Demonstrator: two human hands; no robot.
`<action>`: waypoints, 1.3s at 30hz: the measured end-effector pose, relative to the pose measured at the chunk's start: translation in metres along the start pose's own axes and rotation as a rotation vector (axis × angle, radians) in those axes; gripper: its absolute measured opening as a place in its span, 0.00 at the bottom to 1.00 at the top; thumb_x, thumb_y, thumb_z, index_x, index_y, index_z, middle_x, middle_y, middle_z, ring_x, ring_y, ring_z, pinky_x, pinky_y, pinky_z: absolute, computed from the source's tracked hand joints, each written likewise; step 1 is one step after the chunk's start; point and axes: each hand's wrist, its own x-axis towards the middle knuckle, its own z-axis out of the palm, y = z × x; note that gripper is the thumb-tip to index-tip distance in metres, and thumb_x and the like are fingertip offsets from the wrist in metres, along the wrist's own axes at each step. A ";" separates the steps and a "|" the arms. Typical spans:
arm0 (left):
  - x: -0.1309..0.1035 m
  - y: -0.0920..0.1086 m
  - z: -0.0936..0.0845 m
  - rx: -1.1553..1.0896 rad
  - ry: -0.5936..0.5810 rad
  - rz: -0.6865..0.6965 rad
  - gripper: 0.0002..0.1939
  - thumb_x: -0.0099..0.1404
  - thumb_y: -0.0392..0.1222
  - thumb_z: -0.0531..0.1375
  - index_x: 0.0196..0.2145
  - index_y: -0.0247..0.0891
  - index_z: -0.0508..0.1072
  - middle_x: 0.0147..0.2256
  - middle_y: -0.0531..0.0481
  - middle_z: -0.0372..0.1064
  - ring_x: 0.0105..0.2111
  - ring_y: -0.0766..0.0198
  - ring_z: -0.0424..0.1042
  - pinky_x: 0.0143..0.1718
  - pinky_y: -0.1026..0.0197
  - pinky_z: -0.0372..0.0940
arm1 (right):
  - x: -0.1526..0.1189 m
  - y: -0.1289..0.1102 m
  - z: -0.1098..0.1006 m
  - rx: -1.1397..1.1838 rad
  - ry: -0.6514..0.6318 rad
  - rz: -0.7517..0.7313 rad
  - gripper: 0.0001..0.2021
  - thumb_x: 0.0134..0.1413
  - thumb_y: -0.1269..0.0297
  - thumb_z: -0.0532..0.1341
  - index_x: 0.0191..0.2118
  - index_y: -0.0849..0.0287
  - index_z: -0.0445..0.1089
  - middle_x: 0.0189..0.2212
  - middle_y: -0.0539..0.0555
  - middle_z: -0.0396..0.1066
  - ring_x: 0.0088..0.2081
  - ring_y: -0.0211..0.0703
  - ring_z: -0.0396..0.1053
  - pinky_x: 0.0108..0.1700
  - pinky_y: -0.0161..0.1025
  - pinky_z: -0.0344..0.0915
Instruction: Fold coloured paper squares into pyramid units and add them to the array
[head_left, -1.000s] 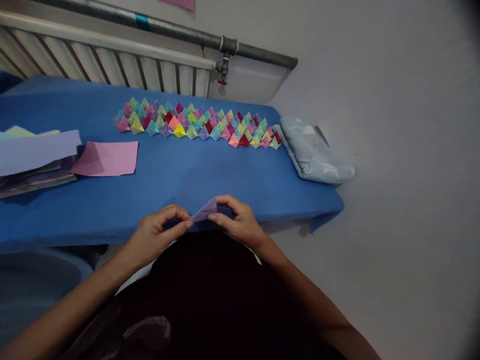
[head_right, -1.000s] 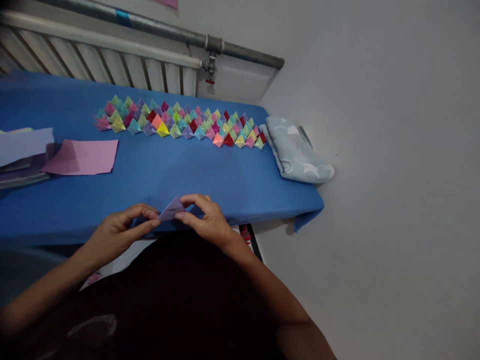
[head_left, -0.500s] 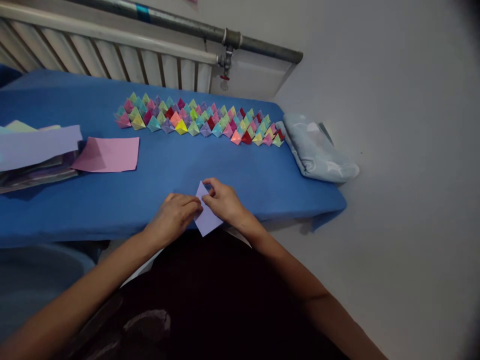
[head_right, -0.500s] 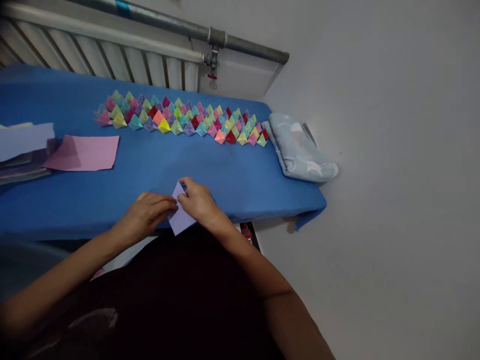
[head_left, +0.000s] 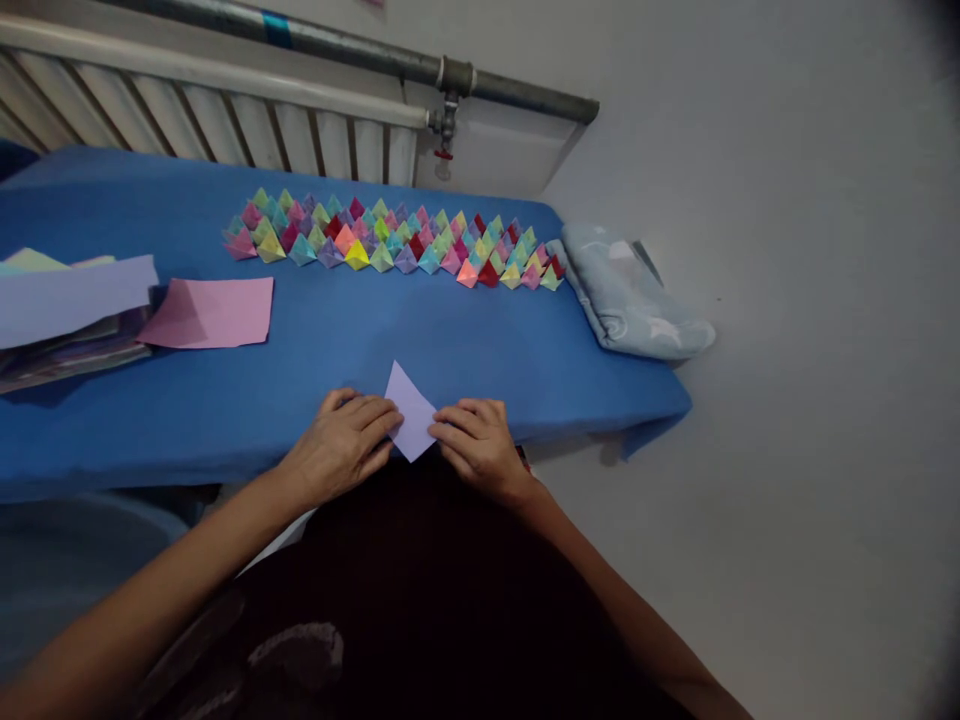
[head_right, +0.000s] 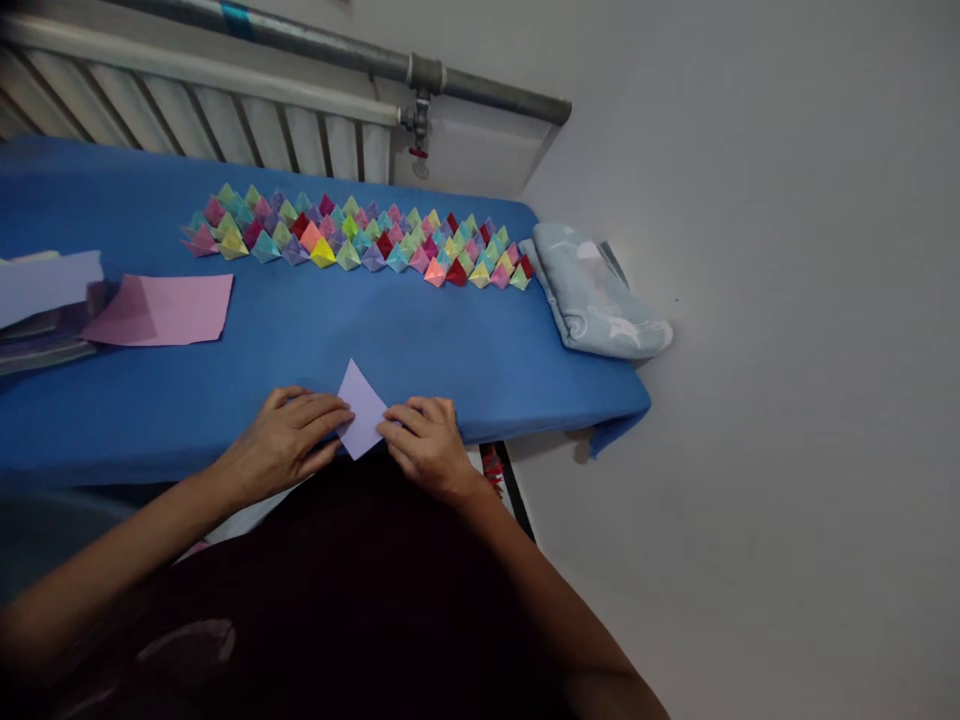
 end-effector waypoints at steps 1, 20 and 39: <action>0.002 0.002 0.002 0.009 0.013 -0.019 0.13 0.69 0.37 0.56 0.50 0.38 0.74 0.48 0.41 0.76 0.46 0.53 0.75 0.50 0.48 0.61 | 0.001 0.003 -0.001 -0.016 0.021 0.029 0.11 0.65 0.66 0.57 0.44 0.49 0.78 0.47 0.53 0.78 0.51 0.51 0.65 0.53 0.51 0.54; 0.011 0.018 0.014 0.032 0.087 -0.189 0.13 0.74 0.40 0.52 0.40 0.40 0.76 0.44 0.44 0.77 0.42 0.54 0.74 0.47 0.48 0.61 | 0.008 0.012 0.002 0.114 0.089 0.288 0.08 0.64 0.65 0.59 0.39 0.53 0.77 0.46 0.55 0.76 0.47 0.47 0.69 0.52 0.47 0.58; 0.021 0.021 0.018 -0.064 0.034 -0.447 0.11 0.71 0.41 0.54 0.34 0.38 0.74 0.44 0.42 0.76 0.44 0.51 0.71 0.47 0.47 0.60 | 0.018 0.008 -0.004 0.362 0.159 0.481 0.05 0.56 0.69 0.64 0.30 0.55 0.74 0.46 0.54 0.74 0.51 0.46 0.70 0.57 0.50 0.59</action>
